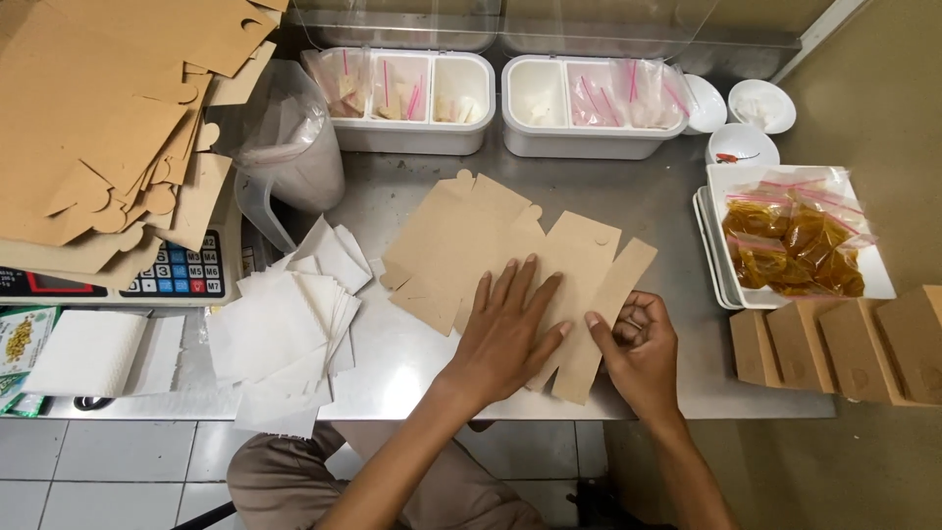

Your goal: The person places a small sealed packet into a cardboard box and closes it. They then stack several closed boxes and proceed to fold flat cardboard pieces into boxes by hand, pressing the flaps to form the structure.

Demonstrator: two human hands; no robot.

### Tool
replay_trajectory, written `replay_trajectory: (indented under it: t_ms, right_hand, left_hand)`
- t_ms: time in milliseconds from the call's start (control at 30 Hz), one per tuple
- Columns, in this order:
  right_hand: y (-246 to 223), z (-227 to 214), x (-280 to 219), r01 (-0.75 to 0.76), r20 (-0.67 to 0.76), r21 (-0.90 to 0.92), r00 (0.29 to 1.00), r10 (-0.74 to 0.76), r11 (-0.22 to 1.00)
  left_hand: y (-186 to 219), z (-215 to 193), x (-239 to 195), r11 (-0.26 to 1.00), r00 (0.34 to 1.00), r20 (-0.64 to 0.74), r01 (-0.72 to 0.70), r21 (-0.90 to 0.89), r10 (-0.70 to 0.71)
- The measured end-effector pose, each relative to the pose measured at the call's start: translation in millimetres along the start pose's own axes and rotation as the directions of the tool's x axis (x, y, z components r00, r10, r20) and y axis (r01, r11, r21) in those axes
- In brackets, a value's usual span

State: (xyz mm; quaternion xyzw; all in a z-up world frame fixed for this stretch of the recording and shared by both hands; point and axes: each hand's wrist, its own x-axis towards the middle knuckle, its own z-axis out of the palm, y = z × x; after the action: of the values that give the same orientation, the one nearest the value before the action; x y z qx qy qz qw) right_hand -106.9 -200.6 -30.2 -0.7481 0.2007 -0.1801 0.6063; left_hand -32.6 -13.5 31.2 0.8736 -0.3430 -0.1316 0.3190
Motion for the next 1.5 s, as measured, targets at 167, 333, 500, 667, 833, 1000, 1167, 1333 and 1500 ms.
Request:
replay_trajectory:
  t_ms: [167, 333, 500, 667, 833, 1000, 1167, 1333, 1500]
  right_hand:
    - [-24.2, -5.5, -4.4, -0.009, 0.010, -0.143, 1.000, 0.011, 0.990]
    - [-30.3, -10.9, -0.9, 0.041, 0.015, -0.267, 0.999, -0.038, 0.963]
    - [-22.4, -17.5, 5.7, 0.183, 0.011, -0.366, 0.981, -0.193, 0.912]
    - [-25.1, -13.7, 8.4, 0.290, 0.078, -0.441, 0.955, -0.286, 0.849]
    - [-40.3, 5.8, 12.2, 0.336, 0.161, -0.466, 0.942, -0.295, 0.818]
    - [-32.9, 7.4, 31.7, 0.279, 0.143, -0.411, 0.960, -0.241, 0.868]
    - [-26.2, -7.7, 36.3, 0.164, 0.167, -0.261, 0.978, -0.123, 0.951]
    - [-25.7, -26.5, 28.3, 0.109, 0.199, -0.170, 0.977, -0.074, 0.979]
    - [-36.0, -31.6, 5.8, 0.426, 0.334, -0.325, 0.887, -0.319, 0.844]
  left_hand:
    - [-11.4, 9.6, 1.3, 0.997, 0.997, 0.075, -0.010, 0.074, 0.004]
    - [-27.2, 13.3, 1.2, 0.990, 0.995, 0.074, -0.068, 0.126, 0.059]
    - [-39.2, 5.3, 4.9, 0.977, 0.982, 0.049, -0.185, 0.102, 0.181]
    - [-45.4, 9.0, 10.9, 0.981, 0.984, 0.062, -0.174, 0.084, 0.169]
    - [-26.4, -11.9, 5.6, 0.992, 0.988, 0.084, -0.129, -0.011, 0.129]
    - [-25.1, -13.8, 10.9, 0.995, 0.986, 0.140, -0.095, 0.021, 0.092]
    - [-24.3, -26.7, 14.3, 0.996, 0.974, 0.210, -0.085, -0.019, 0.087]
    - [-14.6, -30.9, 15.0, 0.998, 0.971, 0.231, -0.048, -0.040, 0.056]
    - [-15.7, -22.8, 20.1, 0.997, 0.978, 0.197, -0.071, 0.015, 0.066]
